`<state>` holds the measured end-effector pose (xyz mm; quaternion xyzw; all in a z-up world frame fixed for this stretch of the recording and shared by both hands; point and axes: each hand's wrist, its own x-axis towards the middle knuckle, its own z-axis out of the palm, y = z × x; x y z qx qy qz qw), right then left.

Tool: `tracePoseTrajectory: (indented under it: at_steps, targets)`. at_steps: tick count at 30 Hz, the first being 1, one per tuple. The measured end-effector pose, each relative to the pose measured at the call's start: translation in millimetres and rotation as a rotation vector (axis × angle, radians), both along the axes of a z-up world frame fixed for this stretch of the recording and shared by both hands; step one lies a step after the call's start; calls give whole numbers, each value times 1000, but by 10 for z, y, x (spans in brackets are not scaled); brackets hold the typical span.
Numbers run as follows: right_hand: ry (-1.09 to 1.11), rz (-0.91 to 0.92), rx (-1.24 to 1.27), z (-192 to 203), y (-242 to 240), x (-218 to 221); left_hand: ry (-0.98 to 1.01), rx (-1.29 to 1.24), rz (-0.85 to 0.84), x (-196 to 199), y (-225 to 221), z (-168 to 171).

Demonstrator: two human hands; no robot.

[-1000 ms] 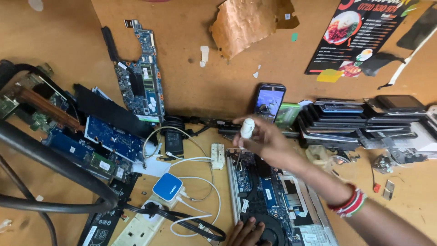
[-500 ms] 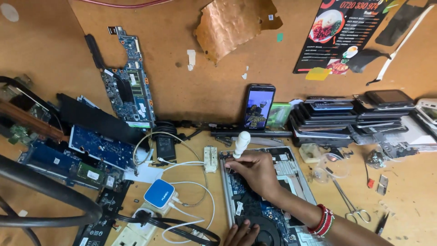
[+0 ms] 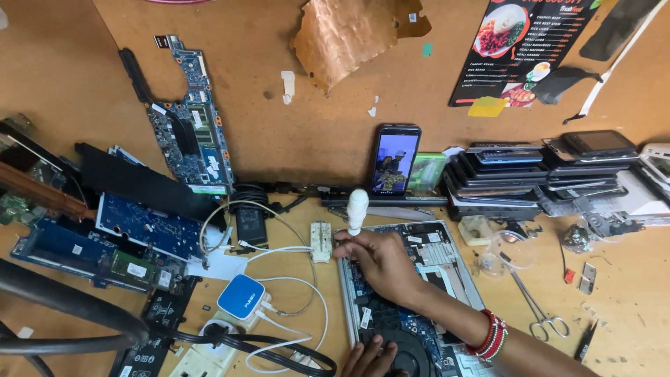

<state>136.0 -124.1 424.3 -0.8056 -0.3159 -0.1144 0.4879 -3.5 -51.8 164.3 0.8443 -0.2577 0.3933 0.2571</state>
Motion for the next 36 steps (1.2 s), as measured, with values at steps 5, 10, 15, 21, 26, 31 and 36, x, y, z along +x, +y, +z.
tracePoseTrajectory:
  at_steps: [5, 10, 15, 21, 26, 31, 36]
  targets:
    - [222, 170, 112, -17, -41, -2, -7, -60, 118, 39, -98, -225]
    - [17, 88, 70, 82, -41, -10, 82, -78, 88, 10, -100, -245]
    - [-69, 11, 161, 42, -28, 15, -119, 29, 87, 55, 17, -94]
    - [40, 15, 206, -3, -61, 37, 106, -78, 105, -7, -81, -165]
    - [226, 125, 187, -58, -73, 44, 147, -84, 96, -19, -40, -99]
    - [257, 121, 229, -104, -107, 79, 114, -22, -64, -126, 111, 488]
    - [338, 29, 235, -105, -110, 105, 136, -101, -64, -189, 117, 764]
